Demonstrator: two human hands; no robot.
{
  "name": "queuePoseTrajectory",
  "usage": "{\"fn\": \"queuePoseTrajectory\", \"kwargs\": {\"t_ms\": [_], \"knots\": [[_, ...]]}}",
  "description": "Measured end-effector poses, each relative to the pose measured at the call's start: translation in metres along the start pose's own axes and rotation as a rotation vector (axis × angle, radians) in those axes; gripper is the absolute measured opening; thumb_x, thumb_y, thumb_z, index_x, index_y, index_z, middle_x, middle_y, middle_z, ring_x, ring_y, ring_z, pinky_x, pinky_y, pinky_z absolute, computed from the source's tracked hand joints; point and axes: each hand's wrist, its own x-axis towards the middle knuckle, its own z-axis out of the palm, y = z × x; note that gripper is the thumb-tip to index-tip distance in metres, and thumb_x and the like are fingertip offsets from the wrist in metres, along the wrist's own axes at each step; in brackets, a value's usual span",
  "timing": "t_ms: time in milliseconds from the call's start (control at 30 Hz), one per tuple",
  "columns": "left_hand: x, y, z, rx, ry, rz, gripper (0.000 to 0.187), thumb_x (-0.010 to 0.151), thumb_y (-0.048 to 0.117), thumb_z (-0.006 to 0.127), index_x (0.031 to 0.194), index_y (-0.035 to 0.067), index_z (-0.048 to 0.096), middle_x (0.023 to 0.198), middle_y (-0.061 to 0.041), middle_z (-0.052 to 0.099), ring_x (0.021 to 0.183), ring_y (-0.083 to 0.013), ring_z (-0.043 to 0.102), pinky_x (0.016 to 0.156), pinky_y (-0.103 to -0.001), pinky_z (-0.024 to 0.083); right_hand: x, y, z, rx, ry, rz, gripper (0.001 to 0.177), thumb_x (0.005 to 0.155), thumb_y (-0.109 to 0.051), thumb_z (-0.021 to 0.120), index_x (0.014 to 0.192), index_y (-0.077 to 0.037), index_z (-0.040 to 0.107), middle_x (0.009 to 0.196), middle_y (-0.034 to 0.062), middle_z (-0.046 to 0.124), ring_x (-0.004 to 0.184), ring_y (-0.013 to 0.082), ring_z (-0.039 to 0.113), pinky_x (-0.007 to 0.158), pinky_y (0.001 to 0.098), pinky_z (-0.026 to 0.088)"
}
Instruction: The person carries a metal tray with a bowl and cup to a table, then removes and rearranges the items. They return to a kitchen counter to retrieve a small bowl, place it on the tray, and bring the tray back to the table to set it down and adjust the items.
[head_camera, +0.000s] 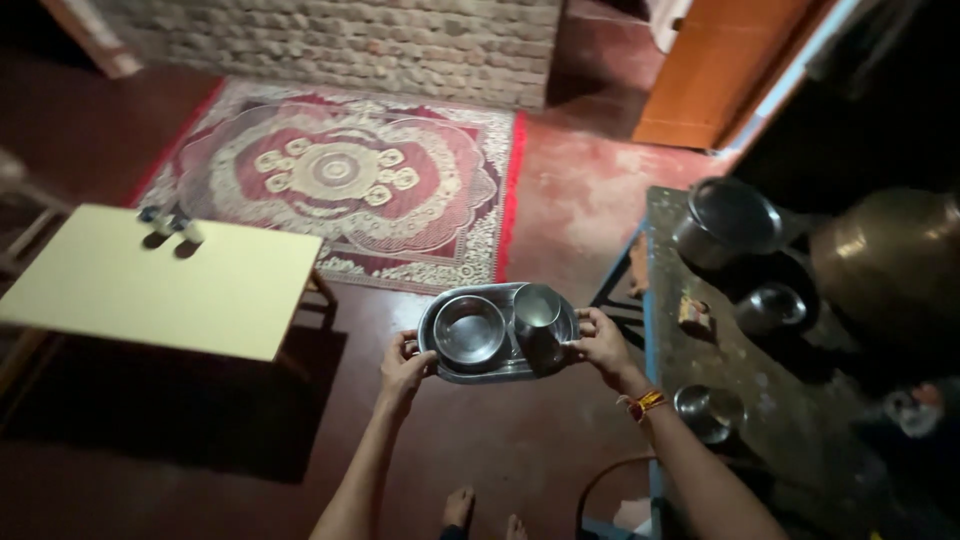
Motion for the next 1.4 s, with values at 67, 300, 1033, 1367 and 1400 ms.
{"fn": "queuePoseTrajectory", "kwargs": {"t_ms": [67,300,1033,1367,1400], "knots": [[-0.019,-0.003,-0.011,-0.008,0.063,0.014,0.046,0.081,-0.001,0.069,0.124,0.001,0.056,0.097,-0.013,0.069,0.076,-0.017,0.066,0.068,-0.034,0.061,0.003,0.005,0.008,-0.004,-0.062,0.002,0.057,0.078,0.007,0.071,0.131,0.0,0.05,0.106,0.0131,0.071,0.085,0.02,0.071,0.065,0.0327,0.06],[-0.078,-0.001,-0.048,0.003,0.219,0.048,0.043,0.083,0.002,0.068,0.125,0.0,0.056,0.1,-0.014,0.071,0.079,-0.0183,0.069,0.07,-0.035,0.062,-0.007,0.0,0.057,-0.04,-0.212,0.041,0.06,0.075,0.007,0.076,0.13,0.001,0.052,0.102,0.0128,0.072,0.081,0.019,0.071,0.064,0.0324,0.06],[-0.145,0.006,-0.183,-0.057,0.334,0.041,0.046,0.082,0.0,0.07,0.126,0.003,0.055,0.104,-0.012,0.072,0.082,-0.018,0.07,0.068,-0.034,0.06,-0.035,0.006,0.2,-0.073,-0.348,0.037,0.059,0.076,0.005,0.075,0.13,0.0,0.051,0.099,0.0122,0.071,0.079,0.0191,0.07,0.064,0.0336,0.058],[-0.162,0.015,-0.239,-0.044,0.357,0.093,0.047,0.082,0.001,0.07,0.127,0.002,0.056,0.104,-0.012,0.073,0.082,-0.0179,0.07,0.068,-0.034,0.06,-0.041,0.014,0.257,-0.096,-0.352,0.046,0.061,0.075,0.005,0.075,0.129,-0.002,0.049,0.095,0.0118,0.069,0.074,0.021,0.069,0.061,0.0346,0.058],[-0.165,0.017,-0.244,-0.062,0.348,0.096,0.046,0.083,0.002,0.069,0.127,0.003,0.055,0.105,-0.012,0.073,0.083,-0.0173,0.071,0.069,-0.034,0.062,-0.042,0.015,0.262,-0.088,-0.363,0.037,0.061,0.075,0.004,0.076,0.129,-0.002,0.049,0.095,0.0115,0.069,0.075,0.021,0.069,0.061,0.0346,0.059]]}}
